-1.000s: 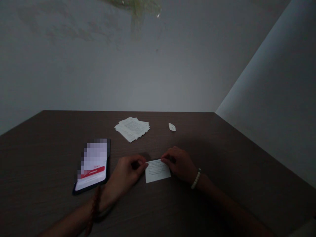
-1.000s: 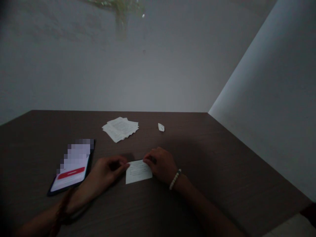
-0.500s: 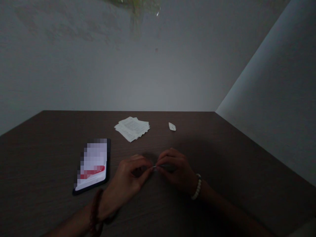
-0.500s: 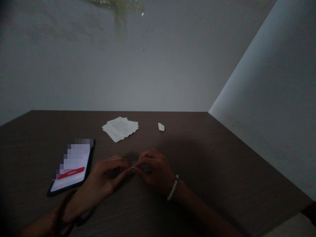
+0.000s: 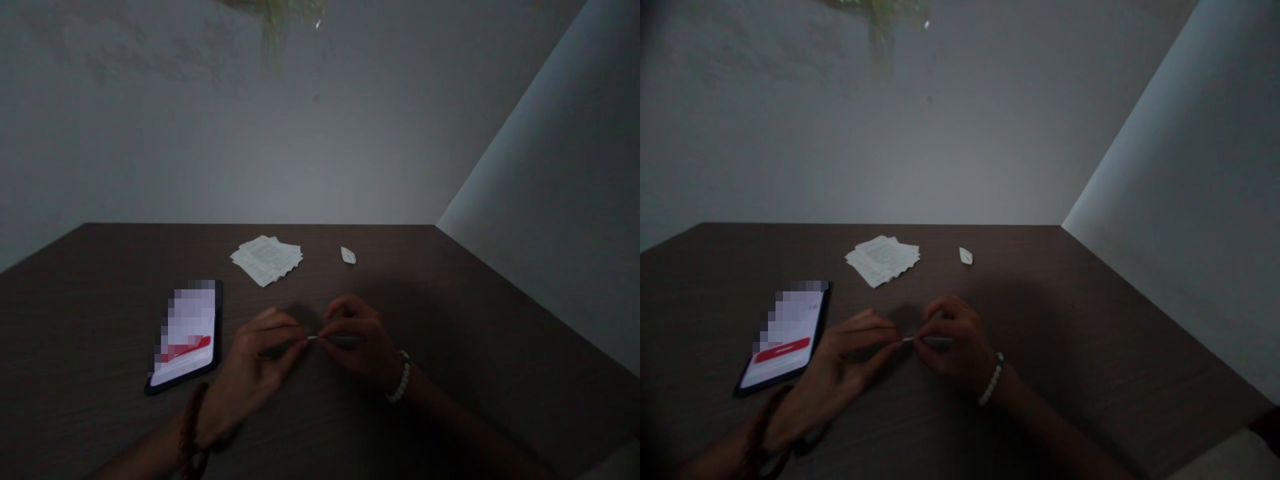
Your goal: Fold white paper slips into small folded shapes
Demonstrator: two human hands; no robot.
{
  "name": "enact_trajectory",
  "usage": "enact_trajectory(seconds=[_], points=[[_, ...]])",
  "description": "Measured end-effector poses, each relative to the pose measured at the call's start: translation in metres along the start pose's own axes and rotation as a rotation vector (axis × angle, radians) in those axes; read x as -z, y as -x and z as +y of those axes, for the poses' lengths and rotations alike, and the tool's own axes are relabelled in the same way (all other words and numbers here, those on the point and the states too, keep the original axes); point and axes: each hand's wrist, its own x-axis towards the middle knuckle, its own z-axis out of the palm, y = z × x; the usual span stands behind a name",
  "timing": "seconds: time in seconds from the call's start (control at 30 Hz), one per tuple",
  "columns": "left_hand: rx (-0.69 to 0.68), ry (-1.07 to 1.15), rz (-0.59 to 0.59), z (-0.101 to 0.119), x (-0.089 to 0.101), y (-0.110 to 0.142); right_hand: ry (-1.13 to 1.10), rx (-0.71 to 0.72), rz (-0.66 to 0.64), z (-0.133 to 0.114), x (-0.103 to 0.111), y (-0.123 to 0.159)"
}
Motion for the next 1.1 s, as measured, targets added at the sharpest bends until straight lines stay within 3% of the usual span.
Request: enact_trajectory(seconds=[0.43, 0.57, 0.8, 1.1], points=[[0.009, -0.072, 0.067, -0.022, 0.004, 0.0, 0.125, 0.017, 0.052, 0.023, 0.013, 0.001], [-0.093, -0.186, 0.119, -0.023, 0.001, 0.001, 0.159, 0.067, 0.043, 0.02, 0.01, 0.003], [-0.155, -0.238, 0.154, -0.015, 0.0, 0.0, 0.235, 0.14, 0.021, 0.008, 0.006, 0.001], [-0.172, -0.237, 0.086, -0.01, 0.002, 0.0, 0.244, 0.191, 0.018, -0.004, 0.001, 0.001]])
